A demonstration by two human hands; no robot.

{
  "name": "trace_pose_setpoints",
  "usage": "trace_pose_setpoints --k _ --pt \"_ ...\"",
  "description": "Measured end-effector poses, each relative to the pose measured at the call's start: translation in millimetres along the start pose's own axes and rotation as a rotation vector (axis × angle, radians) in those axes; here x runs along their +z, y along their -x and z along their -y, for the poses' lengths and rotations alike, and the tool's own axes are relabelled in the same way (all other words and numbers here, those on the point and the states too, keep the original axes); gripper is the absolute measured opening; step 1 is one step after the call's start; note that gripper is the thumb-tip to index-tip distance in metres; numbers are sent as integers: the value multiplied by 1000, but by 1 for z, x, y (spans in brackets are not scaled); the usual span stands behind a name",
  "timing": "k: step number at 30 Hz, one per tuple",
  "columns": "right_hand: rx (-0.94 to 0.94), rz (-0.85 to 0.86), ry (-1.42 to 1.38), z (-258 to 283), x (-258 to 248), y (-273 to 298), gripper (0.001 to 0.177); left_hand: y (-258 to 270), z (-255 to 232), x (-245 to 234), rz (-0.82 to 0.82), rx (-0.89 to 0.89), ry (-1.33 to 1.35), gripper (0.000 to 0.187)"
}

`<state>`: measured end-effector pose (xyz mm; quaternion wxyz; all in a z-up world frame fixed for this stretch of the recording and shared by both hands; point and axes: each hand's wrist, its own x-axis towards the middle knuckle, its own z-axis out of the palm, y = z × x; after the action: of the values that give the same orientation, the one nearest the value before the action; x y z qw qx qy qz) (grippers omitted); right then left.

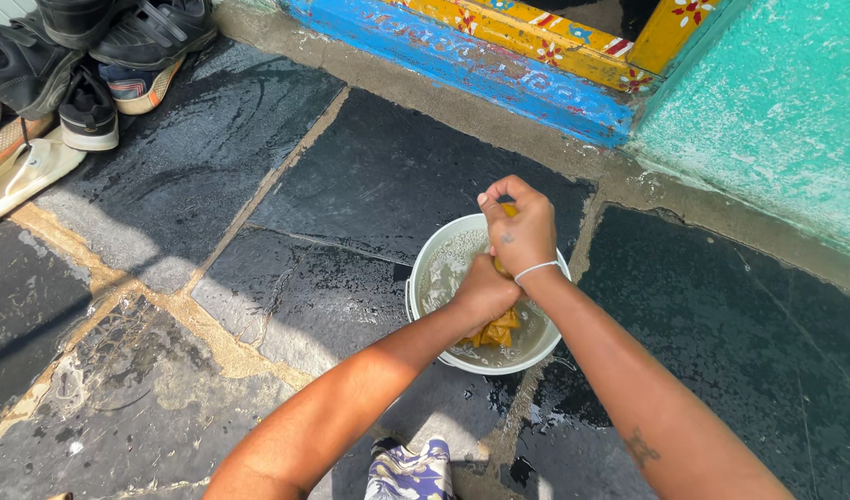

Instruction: The person cleans the floor by hand using a yellow cloth and a bucket of water.

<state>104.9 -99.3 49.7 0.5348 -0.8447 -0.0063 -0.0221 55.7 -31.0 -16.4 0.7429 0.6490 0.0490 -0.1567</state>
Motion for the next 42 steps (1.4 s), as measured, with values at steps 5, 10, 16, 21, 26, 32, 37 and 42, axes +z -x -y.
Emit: trace_pose_setpoints --k 5,10,16,21,26,32,37,42 --pt "-294 -189 414 -13 14 2 16 3 -5 0 -118 -58 -368 44" --pt "-78 -123 25 -2 -2 2 15 1 -4 -6 -62 182 -385 50" --pt "-1 -67 -634 27 -40 -17 13 9 -10 -33 382 38 214 77" --pt "-122 -140 -807 54 -76 -25 12 25 -17 -29 339 -203 397 104" --pt "-312 -174 -833 65 -80 -16 8 31 -2 -16 423 -274 340 123" --pt "-460 -10 -695 35 -68 46 14 43 6 -8 452 -309 454 130" --pt "-442 209 -439 -13 -60 105 26 61 -8 -10 357 -281 626 95" --pt "-319 357 -552 -52 -50 127 24 57 6 -9 228 -248 595 45"
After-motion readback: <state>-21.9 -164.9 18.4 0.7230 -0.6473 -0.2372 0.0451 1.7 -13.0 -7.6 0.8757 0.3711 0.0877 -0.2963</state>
